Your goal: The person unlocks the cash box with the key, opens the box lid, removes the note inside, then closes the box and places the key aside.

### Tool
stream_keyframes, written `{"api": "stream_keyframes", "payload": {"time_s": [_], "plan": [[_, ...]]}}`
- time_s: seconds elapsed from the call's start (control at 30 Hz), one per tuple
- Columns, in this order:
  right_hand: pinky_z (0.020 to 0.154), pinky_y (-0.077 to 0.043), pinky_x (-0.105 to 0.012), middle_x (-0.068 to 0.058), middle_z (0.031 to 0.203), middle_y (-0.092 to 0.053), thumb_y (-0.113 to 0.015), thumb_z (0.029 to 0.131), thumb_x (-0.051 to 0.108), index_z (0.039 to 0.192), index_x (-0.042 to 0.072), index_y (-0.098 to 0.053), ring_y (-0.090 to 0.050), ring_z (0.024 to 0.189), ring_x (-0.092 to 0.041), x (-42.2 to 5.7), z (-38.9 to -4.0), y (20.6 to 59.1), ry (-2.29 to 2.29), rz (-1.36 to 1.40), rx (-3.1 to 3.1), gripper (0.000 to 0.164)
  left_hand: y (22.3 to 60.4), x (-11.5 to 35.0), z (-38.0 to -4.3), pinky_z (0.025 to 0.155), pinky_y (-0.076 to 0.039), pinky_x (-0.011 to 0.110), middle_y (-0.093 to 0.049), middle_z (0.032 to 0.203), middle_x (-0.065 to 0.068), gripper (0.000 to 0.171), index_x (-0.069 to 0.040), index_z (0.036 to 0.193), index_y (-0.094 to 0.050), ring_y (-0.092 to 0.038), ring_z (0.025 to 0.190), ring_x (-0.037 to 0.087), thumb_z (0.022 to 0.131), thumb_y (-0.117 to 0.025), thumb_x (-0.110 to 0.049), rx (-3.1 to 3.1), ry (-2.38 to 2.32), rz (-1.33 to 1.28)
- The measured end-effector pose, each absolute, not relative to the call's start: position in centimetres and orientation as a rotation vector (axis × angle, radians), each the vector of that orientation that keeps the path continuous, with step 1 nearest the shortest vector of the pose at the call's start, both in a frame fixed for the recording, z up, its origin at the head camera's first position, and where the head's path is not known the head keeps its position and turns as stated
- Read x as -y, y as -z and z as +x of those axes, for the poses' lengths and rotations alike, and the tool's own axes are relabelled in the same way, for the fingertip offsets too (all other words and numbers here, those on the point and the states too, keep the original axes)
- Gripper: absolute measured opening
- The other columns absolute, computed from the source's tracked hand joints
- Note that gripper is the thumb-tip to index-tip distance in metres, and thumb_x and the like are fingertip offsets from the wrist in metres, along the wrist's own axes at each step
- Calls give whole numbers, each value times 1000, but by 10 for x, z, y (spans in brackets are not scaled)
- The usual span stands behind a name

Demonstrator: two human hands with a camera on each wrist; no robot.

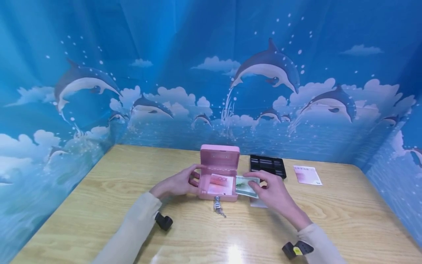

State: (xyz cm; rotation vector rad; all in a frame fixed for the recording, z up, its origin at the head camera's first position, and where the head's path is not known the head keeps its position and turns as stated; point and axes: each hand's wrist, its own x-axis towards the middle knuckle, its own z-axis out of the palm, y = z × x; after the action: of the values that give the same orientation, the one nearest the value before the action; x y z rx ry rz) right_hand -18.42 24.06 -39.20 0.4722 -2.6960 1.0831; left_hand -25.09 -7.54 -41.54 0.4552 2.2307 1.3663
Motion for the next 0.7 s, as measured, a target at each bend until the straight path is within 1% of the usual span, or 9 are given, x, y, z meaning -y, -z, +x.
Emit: {"api": "stream_keyframes", "payload": {"time_s": [0.07,0.2,0.37,0.43,0.53,0.6,0.67,0.7], "plan": [[82,-64,-40,-9,120,-74,-70,95,5,120,14,-75,-69,111,-33,-244,-183,392,-1065,465,2699,27,416,76,-251,98,-58,40,-60,128,15,88,-20,155,-37,-65,107,22,81,-82,-4,-2226,-1364,458],[84,-64,-41,-10,121,-74,-69,95,5,121,11,-75,-69,111,-35,-252,-180,391,-1057,439,2710,27,416,76,-251,102,-55,43,-59,128,13,87,-21,155,-35,-64,110,23,83,-83,-12,-2237,-1322,459],[87,-62,-50,-11,123,-72,-68,97,9,122,14,-74,-67,113,-35,-260,-177,388,-1083,393,2749,26,413,76,-250,106,-52,46,-58,129,8,85,-25,155,-34,-62,114,23,85,-82,-21,-2255,-1273,449],[87,-62,-48,-9,122,-73,-69,97,11,122,16,-74,-67,112,-30,-263,-177,387,-1057,384,2759,26,413,76,-250,107,-52,46,-58,129,7,85,-26,155,-34,-62,115,22,85,-82,-22,-2260,-1262,446],[84,-60,-36,-6,120,-74,-71,96,12,121,18,-75,-65,107,-11,-268,-176,387,-1010,389,2754,26,412,76,-250,107,-52,46,-58,130,8,86,-25,155,-33,-62,115,22,85,-82,-22,-2257,-1267,451],[78,-57,-28,-6,118,-75,-72,95,10,120,17,-76,-62,100,0,-271,-176,388,-993,403,2740,26,412,76,-250,108,-51,46,-58,130,8,86,-25,156,-33,-62,115,22,85,-82,-22,-2254,-1272,452],[72,-53,-24,-7,118,-76,-72,94,9,119,16,-76,-59,92,5,-275,-177,388,-979,415,2732,26,412,76,-250,108,-52,45,-58,131,9,86,-24,156,-32,-62,116,22,86,-82,-22,-2254,-1274,455],[75,-51,-26,-9,117,-76,-73,93,8,119,16,-76,-59,85,5,-276,-177,388,-980,418,2729,26,412,76,-250,108,-52,45,-58,131,9,86,-24,156,-32,-62,116,22,86,-81,-22,-2257,-1272,458]]}}
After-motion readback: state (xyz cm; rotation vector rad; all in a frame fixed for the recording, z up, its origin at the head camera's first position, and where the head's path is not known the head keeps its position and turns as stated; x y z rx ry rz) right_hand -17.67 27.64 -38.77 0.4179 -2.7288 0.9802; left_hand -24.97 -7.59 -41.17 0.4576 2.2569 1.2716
